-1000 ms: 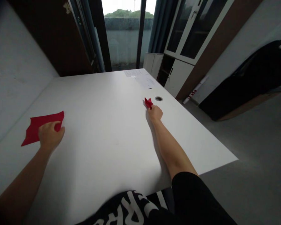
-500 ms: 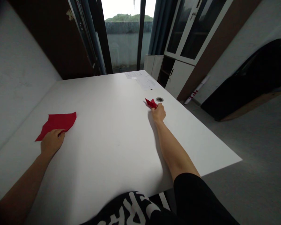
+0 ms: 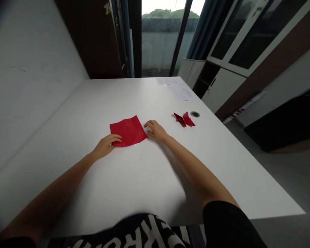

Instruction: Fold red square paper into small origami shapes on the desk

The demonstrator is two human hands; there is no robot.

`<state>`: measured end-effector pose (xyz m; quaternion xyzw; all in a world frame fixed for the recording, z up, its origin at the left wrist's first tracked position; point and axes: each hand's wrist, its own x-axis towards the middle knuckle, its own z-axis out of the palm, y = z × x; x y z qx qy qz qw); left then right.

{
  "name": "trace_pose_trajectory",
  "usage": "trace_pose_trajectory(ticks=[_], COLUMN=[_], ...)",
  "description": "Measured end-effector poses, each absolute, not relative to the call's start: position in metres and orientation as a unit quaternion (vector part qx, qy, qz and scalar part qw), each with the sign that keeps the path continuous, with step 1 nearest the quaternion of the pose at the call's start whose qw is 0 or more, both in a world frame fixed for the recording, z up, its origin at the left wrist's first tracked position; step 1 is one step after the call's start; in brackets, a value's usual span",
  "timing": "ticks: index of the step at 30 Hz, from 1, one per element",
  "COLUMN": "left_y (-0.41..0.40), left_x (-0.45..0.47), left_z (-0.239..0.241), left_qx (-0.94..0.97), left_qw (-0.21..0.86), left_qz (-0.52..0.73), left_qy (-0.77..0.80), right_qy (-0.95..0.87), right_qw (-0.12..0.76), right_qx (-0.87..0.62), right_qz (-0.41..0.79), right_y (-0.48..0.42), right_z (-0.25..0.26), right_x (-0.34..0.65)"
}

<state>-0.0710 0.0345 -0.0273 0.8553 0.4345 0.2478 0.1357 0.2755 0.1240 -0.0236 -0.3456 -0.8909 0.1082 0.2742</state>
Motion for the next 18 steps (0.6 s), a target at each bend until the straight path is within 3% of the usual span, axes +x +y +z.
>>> trace_pose_trajectory(ticks=[4,13,18], left_y=[0.031,0.040,0.042], left_x=[-0.084,-0.103,-0.102], left_z=[-0.030,-0.038,-0.038], left_qx=[0.867,0.858,0.817], left_qw=[0.119,0.093,0.131], left_qz=[0.250,0.236,0.307], left_qy=[0.415,0.447,0.470], right_qy=[-0.880,-0.915,-0.931], right_qw=[0.322,0.271,0.247], right_qx=[-0.307,-0.232,-0.213], right_qz=[0.166,0.188,0.166], right_y=[0.122,0.119,0.113], right_z=[-0.028,-0.036,-0.035], right_x=[0.266,0.272,0.263])
